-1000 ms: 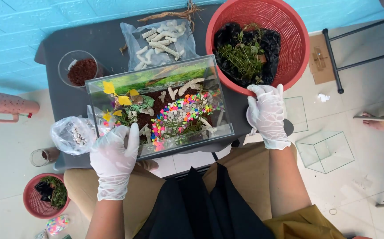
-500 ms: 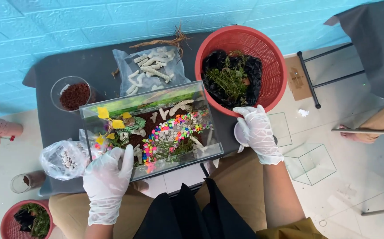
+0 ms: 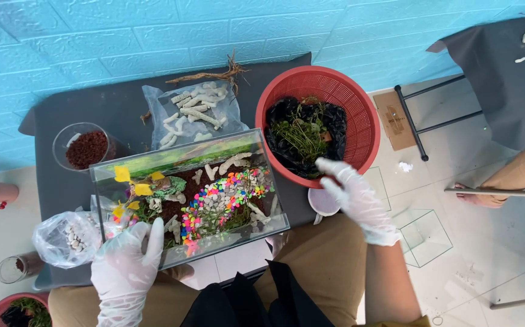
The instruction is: A person wearing gloves is decorating a small glass terrarium by arranging plants, colored stones, and other decorative elements.
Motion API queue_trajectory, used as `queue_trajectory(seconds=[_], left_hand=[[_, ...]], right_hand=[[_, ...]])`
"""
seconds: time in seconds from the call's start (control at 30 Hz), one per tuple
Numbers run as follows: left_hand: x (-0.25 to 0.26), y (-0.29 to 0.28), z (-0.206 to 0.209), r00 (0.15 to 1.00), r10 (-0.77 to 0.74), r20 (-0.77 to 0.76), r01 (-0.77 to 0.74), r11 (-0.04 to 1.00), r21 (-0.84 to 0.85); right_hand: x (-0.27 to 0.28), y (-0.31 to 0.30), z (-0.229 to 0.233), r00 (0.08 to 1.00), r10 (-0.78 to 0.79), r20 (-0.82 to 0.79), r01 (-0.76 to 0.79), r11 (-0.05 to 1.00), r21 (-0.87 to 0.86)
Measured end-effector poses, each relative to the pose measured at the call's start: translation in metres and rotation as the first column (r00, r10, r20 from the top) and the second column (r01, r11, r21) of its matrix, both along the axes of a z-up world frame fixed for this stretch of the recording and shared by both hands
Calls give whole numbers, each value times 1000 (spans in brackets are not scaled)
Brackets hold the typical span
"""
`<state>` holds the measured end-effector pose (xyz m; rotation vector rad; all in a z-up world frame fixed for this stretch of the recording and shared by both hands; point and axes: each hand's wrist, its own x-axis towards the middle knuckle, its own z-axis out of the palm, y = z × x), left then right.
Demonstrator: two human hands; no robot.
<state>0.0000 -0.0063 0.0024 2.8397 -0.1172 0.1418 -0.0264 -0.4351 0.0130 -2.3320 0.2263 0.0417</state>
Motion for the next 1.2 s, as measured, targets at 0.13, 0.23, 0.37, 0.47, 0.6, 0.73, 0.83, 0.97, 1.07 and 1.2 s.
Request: queue_trajectory(seconds=[0.13,0.23,0.37,0.47,0.6,0.73,0.83,0.97,1.07,1.2], left_hand=[[1,1,-4,999,21,-46,-16,995,102],[5,-5,-5,973,130,-191,-81,966,246],[13,-22,25,868,294,-400,-154,925,346],[2,-15,5,981,150,-119,-129,978,166],[11,-28,23,937,220,-271,-186,972,146],[8,-15,9,977,137,-162,-100,970,220],[4,-12,5,998,61,-2,-59,975,214],[4,-5,-6,1000,25,11,-26,990,137],[4,-11,4,999,45,4,-45,979,198],[4,4,-11,984,87,-157,-71,991,110]], right_hand=[[47,-21,35,958,-232,-168,233,972,-13],[88,-42,12,878,-299,-374,219,945,-242],[136,-45,4,833,-180,-522,-37,925,-378],[174,-87,-40,598,-403,-692,168,908,-383],[182,-133,-129,726,-133,-675,-239,871,-429],[181,-111,-122,749,-149,-645,-230,855,-465],[183,-104,-119,768,-109,-632,-243,862,-445],[178,-109,-112,799,-116,-590,-204,871,-448],[176,-108,-108,817,-146,-558,-160,872,-463],[176,-93,-78,836,-187,-516,-103,870,-482]])
